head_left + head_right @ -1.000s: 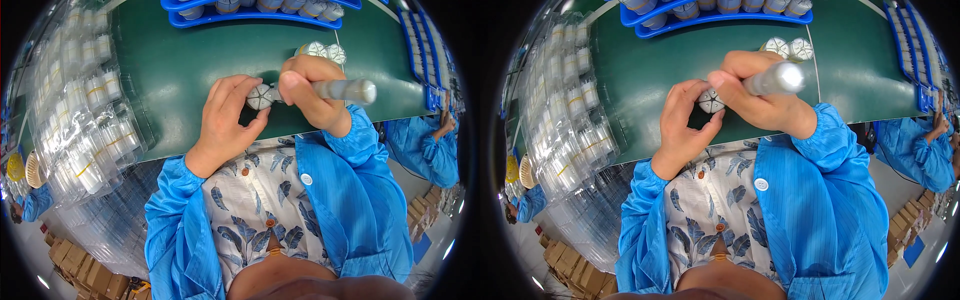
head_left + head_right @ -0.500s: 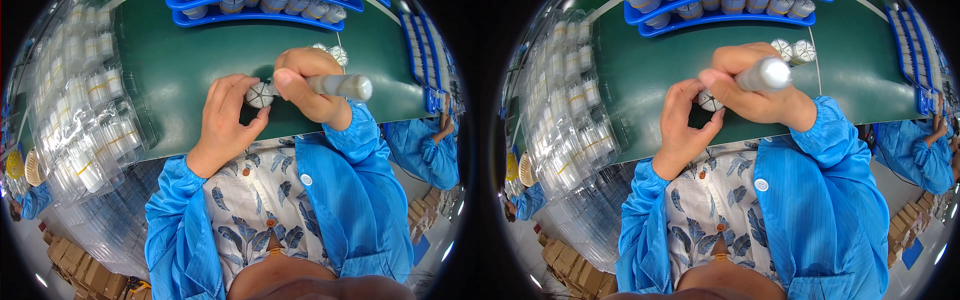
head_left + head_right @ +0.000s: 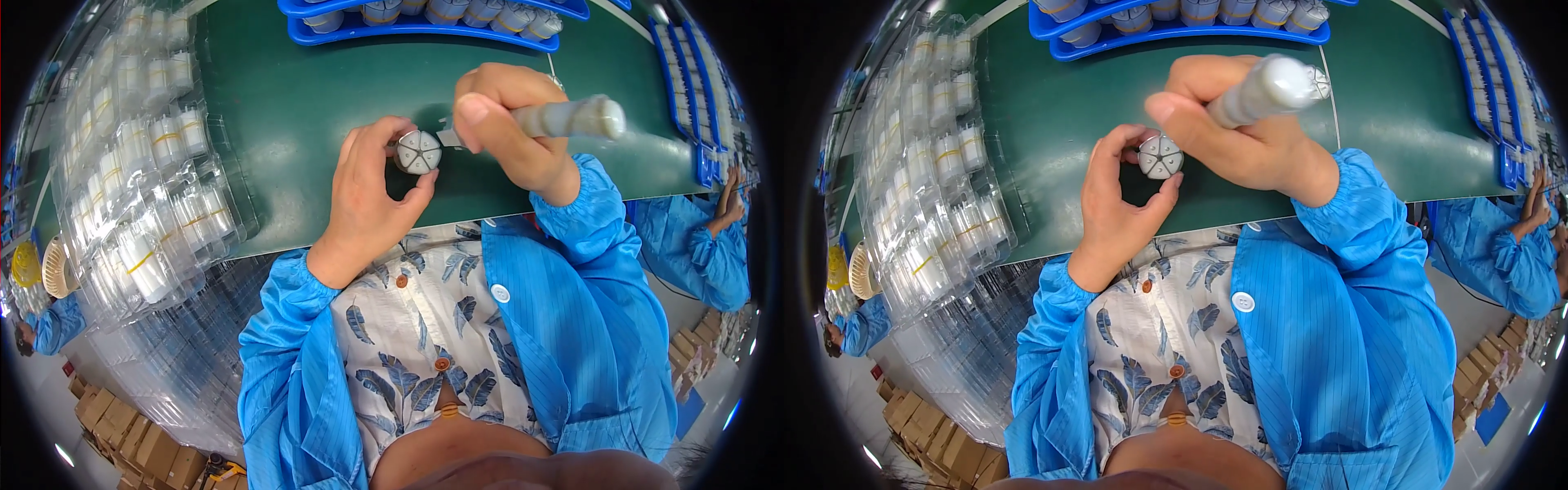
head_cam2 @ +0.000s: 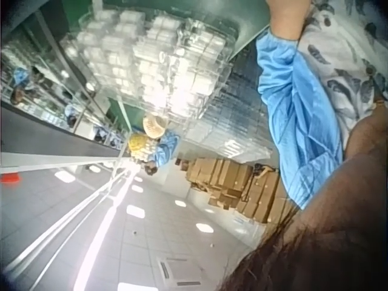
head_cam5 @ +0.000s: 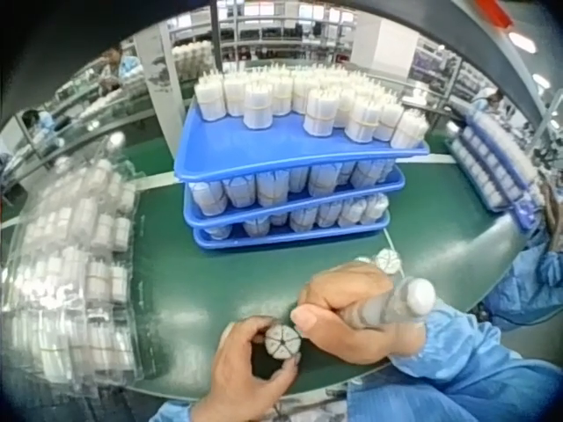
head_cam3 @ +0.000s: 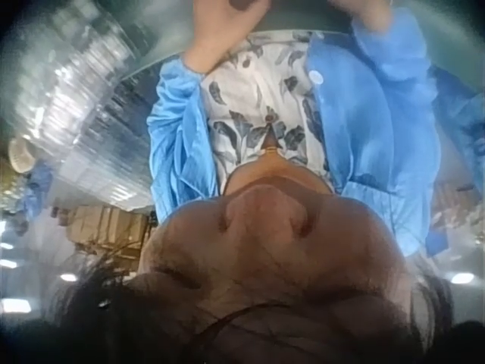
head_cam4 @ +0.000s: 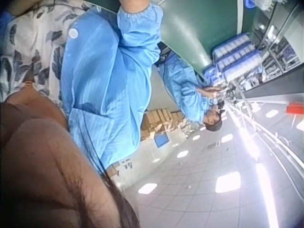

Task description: The person unloads bundled components from trays onto the workbench, applies a handheld tool to the ends of the bundles, and places the finished bundles into plastic packaging trays by hand.

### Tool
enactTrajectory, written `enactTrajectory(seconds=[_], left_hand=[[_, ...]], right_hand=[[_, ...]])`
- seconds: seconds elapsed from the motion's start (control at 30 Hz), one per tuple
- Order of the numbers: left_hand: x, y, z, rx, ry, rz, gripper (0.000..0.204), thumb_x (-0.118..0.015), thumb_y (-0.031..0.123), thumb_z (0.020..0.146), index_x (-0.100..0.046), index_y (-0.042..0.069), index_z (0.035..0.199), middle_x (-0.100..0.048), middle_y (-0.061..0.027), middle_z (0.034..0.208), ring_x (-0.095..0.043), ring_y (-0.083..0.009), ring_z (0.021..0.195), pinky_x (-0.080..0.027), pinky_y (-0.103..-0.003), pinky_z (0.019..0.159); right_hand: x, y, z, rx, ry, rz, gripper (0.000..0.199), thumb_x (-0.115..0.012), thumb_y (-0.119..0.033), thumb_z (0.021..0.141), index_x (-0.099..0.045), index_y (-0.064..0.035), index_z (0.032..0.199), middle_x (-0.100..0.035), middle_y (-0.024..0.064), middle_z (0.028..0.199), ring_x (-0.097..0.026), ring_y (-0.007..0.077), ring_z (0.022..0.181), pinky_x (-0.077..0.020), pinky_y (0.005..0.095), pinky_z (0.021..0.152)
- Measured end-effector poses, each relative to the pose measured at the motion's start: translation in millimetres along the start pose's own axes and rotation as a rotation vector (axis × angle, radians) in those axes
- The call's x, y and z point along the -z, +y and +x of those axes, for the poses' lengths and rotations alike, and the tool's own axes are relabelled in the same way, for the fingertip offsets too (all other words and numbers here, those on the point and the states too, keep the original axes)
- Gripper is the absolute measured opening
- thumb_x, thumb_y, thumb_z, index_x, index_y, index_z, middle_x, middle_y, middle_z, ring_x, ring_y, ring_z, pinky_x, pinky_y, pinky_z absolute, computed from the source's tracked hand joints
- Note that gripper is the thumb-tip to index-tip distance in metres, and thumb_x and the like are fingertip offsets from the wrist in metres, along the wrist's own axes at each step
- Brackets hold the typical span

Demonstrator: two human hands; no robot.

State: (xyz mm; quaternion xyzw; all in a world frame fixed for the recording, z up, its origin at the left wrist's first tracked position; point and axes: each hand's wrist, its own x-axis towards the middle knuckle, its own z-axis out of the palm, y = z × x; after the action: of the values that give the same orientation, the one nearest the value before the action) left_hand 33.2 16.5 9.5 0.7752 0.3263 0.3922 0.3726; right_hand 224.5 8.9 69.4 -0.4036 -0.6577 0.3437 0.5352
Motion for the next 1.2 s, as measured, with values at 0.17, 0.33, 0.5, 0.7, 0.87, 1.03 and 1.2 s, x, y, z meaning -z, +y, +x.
enactTrajectory(seconds=[0.17, 0.33, 0.5, 0.7, 0.87, 1.03, 1.2], left_hand=[[0.9, -1.1, 0.6, -0.013, 0.011, -0.038, 0.060, -0.077, 0.001, 0.070, -0.050, 0.001, 0.124, -0.061, -0.0145, 0.111, -0.059, -0.0320, 0.101, -0.052, -0.037, 0.084], [3.8, 4.5, 3.3, 0.000, -0.003, -0.008, 0.062, -0.077, 0.001, 0.070, -0.049, 0.002, 0.125, -0.059, -0.0150, 0.108, -0.058, -0.0325, 0.099, -0.051, -0.039, 0.082], [4.4, -2.2, -0.6, 0.056, -0.027, 0.114, 0.065, -0.078, 0.001, 0.071, -0.047, 0.002, 0.128, -0.058, -0.0154, 0.107, -0.058, -0.0327, 0.099, -0.051, -0.039, 0.082], [7.8, -3.5, -6.9, 0.029, 0.014, 0.019, 0.072, -0.078, 0.000, 0.073, -0.042, 0.001, 0.135, -0.062, -0.0157, 0.114, -0.063, -0.0260, 0.100, -0.051, -0.035, 0.088], [8.6, -3.9, -8.3, 0.036, 0.031, -0.058, 0.067, -0.075, -0.001, 0.072, -0.045, 0.002, 0.131, -0.062, -0.0173, 0.114, -0.061, -0.0323, 0.102, -0.053, -0.039, 0.086], [11.4, -2.6, -7.9, 0.047, 0.007, 0.065, 0.069, -0.080, 0.004, 0.070, -0.046, 0.002, 0.130, -0.062, -0.0171, 0.112, -0.063, -0.0340, 0.099, -0.052, -0.039, 0.086], [20.0, -3.5, -10.8, 0.353, -0.033, -0.435, 0.055, -0.076, 0.004, 0.080, -0.049, -0.002, 0.127, -0.062, -0.0164, 0.119, -0.064, -0.0293, 0.103, -0.053, -0.036, 0.090]], right_hand=[[-5.6, 9.2, 3.1, 0.021, -0.111, -0.002, 0.033, -0.063, -0.011, 0.095, -0.047, -0.0017, 0.067, -0.042, 0.0032, 0.060, -0.038, 0.0123, 0.054, -0.0287, 0.0313, 0.047], [-12.6, 12.9, -1.4, -0.034, -0.092, 0.027, 0.033, -0.063, -0.012, 0.095, -0.048, -0.0017, 0.067, -0.043, 0.0032, 0.060, -0.039, 0.0116, 0.054, -0.0298, 0.0308, 0.047], [-8.9, 8.7, -0.1, -0.058, -0.105, -0.012, 0.031, -0.063, -0.012, 0.094, -0.050, -0.0020, 0.068, -0.043, 0.0027, 0.060, -0.039, 0.0109, 0.053, -0.0296, 0.0307, 0.047], [-7.8, 9.4, 7.8, -0.009, -0.104, 0.023, 0.033, -0.063, -0.012, 0.094, -0.047, -0.0025, 0.067, -0.042, 0.0013, 0.061, -0.037, 0.0099, 0.056, -0.0292, 0.0300, 0.049], [-17.2, 11.9, 9.8, -0.033, -0.132, 0.057, 0.032, -0.063, -0.012, 0.094, -0.048, -0.0032, 0.067, -0.041, 0.0009, 0.060, -0.039, 0.0105, 0.056, -0.0301, 0.0302, 0.049], [-19.2, 11.2, 9.3, 0.112, -0.181, -0.172, 0.028, -0.064, -0.012, 0.093, -0.051, -0.0025, 0.070, -0.048, 0.0018, 0.060, -0.042, 0.0098, 0.056, -0.0335, 0.0296, 0.049], [-9.4, 4.1, 0.6, -0.064, 0.053, 0.238, 0.024, -0.060, -0.013, 0.096, -0.055, -0.0036, 0.074, -0.056, 0.0014, 0.065, -0.050, 0.0080, 0.057, -0.0383, 0.0257, 0.051]])
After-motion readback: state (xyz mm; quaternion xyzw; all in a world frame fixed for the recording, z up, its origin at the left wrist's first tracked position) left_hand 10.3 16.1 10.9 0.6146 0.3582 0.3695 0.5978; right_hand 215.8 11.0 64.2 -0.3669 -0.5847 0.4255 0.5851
